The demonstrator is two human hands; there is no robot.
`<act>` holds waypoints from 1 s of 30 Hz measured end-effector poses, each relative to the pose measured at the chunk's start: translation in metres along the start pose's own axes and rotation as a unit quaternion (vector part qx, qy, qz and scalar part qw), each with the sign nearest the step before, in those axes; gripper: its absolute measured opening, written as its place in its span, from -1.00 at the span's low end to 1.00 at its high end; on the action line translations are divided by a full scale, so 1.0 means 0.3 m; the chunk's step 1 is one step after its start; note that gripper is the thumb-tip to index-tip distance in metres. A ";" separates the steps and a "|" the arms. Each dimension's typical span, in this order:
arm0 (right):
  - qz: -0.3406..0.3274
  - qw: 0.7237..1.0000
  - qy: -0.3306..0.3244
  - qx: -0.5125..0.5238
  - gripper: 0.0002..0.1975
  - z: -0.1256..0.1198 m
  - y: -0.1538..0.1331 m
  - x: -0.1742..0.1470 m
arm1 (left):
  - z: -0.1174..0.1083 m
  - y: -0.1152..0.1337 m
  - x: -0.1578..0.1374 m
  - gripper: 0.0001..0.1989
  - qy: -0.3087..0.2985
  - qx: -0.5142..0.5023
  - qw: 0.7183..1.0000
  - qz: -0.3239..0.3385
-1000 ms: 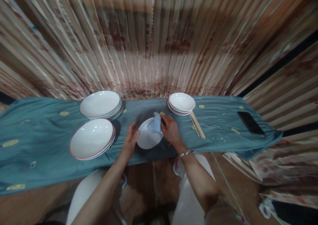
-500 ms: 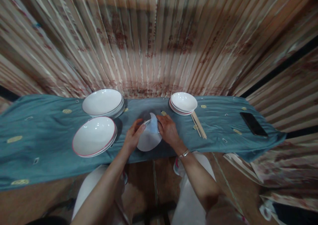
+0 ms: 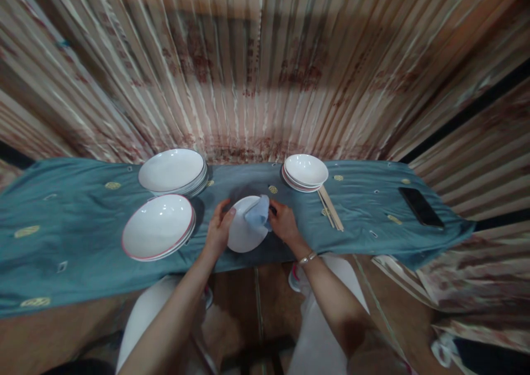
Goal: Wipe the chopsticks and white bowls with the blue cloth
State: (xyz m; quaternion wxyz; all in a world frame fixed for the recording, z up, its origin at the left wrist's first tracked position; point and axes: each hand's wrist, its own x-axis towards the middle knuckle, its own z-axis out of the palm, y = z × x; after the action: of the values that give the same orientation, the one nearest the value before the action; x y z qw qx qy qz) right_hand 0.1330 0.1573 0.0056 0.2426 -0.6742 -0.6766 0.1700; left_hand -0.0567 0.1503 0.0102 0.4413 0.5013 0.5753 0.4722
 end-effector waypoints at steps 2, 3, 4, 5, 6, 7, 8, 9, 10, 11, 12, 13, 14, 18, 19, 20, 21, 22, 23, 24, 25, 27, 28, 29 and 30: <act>0.012 1.000 0.001 -0.023 -0.78 0.002 0.002 -0.013 | 0.001 -0.001 -0.002 -0.36 -0.003 -0.012 1.000 -0.008; 0.014 0.999 0.003 -0.032 -0.79 0.005 0.004 -0.018 | 0.001 -0.002 -0.003 -0.36 -0.004 -0.017 1.000 -0.010; 0.014 0.999 0.006 -0.040 -0.81 0.009 0.007 -0.023 | 0.000 -0.003 -0.003 -0.36 -0.004 -0.020 1.000 -0.010; 0.011 0.999 0.008 -0.044 -0.82 0.013 0.011 -0.027 | -0.001 -0.005 -0.003 -0.36 -0.002 -0.021 1.000 -0.009; 0.006 0.999 0.011 -0.046 -0.83 0.018 0.015 -0.030 | -0.002 -0.007 -0.004 -0.37 0.001 -0.020 1.000 -0.005; 0.000 0.999 0.013 -0.046 -0.83 0.022 0.019 -0.032 | -0.005 -0.009 -0.005 -0.38 0.005 -0.017 1.000 -0.001; -0.007 0.999 0.016 -0.044 -0.83 0.025 0.023 -0.033 | -0.008 -0.011 -0.007 -0.38 0.005 -0.015 1.000 0.002; -0.015 0.999 0.021 -0.041 -0.82 0.027 0.026 -0.032 | -0.011 -0.012 -0.011 -0.37 0.002 -0.013 1.000 0.005; -0.024 0.999 0.030 -0.037 -0.81 0.027 0.030 -0.030 | -0.015 -0.012 -0.014 -0.35 -0.007 -0.012 1.000 0.005; -0.035 0.998 0.042 -0.032 -0.80 0.026 0.032 -0.028 | -0.019 -0.011 -0.019 -0.33 -0.021 -0.014 1.000 0.002; -0.047 0.997 0.058 -0.027 -0.78 0.024 0.035 -0.024 | -0.023 -0.009 -0.023 -0.30 -0.037 -0.019 0.999 0.000; -0.062 0.995 0.076 -0.021 -0.76 0.020 0.036 -0.020 | -0.025 -0.006 -0.027 -0.28 -0.052 -0.025 0.998 -0.002; -0.077 0.992 0.094 -0.016 -0.75 0.015 0.037 -0.015 | -0.027 -0.002 -0.029 -0.26 -0.061 -0.032 0.998 -0.001; -0.143 0.980 0.139 -0.007 -0.72 -0.012 0.025 0.007 | -0.026 0.014 -0.026 -0.26 -0.065 -0.042 0.997 0.007; -0.160 0.976 0.144 -0.006 -0.73 -0.018 0.019 0.012 | -0.025 0.018 -0.023 -0.26 -0.064 -0.042 0.997 0.007; -0.177 0.973 0.147 -0.007 -0.73 -0.024 0.010 0.016 | -0.024 0.021 -0.018 -0.26 -0.062 -0.041 0.997 0.006; -0.192 0.970 0.149 -0.010 -0.73 -0.029 0.000 0.020 | -0.023 0.025 -0.013 -0.26 -0.059 -0.041 0.997 0.005; -0.204 0.967 0.149 -0.013 -0.73 -0.033 -0.010 0.022 | -0.022 0.029 -0.008 -0.26 -0.055 -0.042 0.998 0.004; -0.215 0.965 0.147 -0.016 -0.72 -0.037 -0.021 0.024 | -0.022 0.032 -0.002 -0.26 -0.052 -0.045 0.998 0.003; -0.224 0.964 0.141 -0.020 -0.72 -0.040 -0.032 0.024 | -0.021 0.036 0.003 -0.25 -0.051 -0.050 0.997 0.001; -0.232 0.963 0.133 -0.023 -0.72 -0.043 -0.043 0.025 | -0.020 0.039 0.008 -0.25 -0.052 -0.058 0.997 -0.002; -0.249 0.961 0.116 -0.030 -0.72 -0.046 -0.063 0.025 | -0.016 0.043 0.016 -0.24 -0.057 -0.074 0.996 -0.011; -0.256 0.960 0.109 -0.035 -0.72 -0.048 -0.071 0.025 | -0.014 0.043 0.018 -0.25 -0.057 -0.079 0.995 -0.014; -0.262 0.958 0.104 -0.040 -0.71 -0.049 -0.077 0.027 | -0.011 0.041 0.020 -0.26 -0.054 -0.080 0.995 -0.015; -0.267 0.957 0.101 -0.045 -0.71 -0.049 -0.081 0.029 | -0.007 0.037 0.020 -0.28 -0.047 -0.079 0.996 -0.013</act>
State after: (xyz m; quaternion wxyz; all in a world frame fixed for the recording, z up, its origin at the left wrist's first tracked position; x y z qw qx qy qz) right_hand 0.1213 0.1636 0.0323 0.3156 -0.4930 -0.8108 -0.0007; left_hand -0.0578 0.1568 0.0213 0.5123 0.4789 0.5216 0.4858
